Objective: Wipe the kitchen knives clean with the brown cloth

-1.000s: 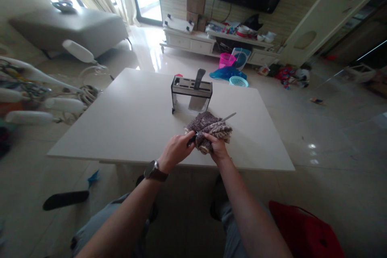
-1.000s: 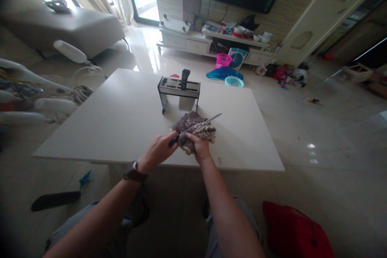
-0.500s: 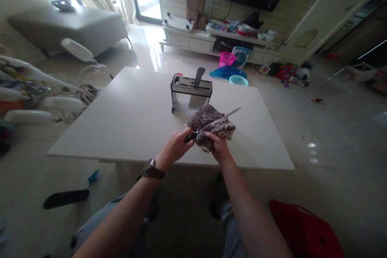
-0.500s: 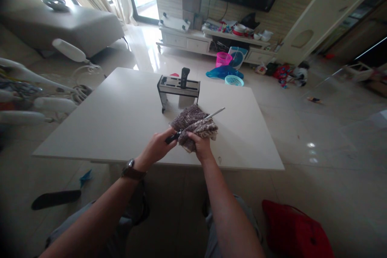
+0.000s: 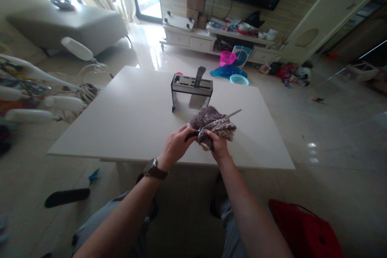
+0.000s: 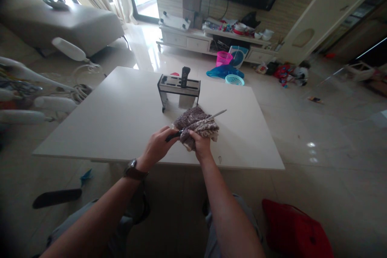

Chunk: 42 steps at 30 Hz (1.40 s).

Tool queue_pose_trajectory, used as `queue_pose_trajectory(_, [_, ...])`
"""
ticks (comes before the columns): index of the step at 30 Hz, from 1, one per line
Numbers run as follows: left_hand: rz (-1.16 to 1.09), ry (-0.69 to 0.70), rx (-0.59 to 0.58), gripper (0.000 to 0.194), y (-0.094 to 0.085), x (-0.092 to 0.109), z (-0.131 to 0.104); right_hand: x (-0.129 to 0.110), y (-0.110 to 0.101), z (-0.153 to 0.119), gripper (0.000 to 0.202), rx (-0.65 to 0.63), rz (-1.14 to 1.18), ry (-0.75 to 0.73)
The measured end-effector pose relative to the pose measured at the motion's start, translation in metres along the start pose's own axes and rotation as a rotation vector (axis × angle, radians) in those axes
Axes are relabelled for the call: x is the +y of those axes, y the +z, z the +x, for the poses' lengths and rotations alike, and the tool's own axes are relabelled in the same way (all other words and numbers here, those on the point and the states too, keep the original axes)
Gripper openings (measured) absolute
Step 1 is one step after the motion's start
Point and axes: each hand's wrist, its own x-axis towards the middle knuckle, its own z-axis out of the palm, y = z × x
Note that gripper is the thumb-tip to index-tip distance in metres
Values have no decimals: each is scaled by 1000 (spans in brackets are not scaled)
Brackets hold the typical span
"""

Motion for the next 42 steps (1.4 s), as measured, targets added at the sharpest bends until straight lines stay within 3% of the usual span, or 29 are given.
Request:
queue_pose_trajectory(9, [-20, -24, 1, 21, 4, 3, 1, 6, -4, 2, 43, 20, -63, -45])
queue_pose_trajectory(26, [-99, -7, -20, 17, 6, -1, -1, 4, -5, 1, 42, 0, -85, -68])
queue_pose_trajectory(34, [120, -22, 9, 23, 4, 4, -1, 7, -4, 2, 42, 36, -73, -65])
queue_pose_trajectory(42, [116, -29, -26, 24, 6, 5, -1, 6, -2, 1, 38, 65, -71, -54])
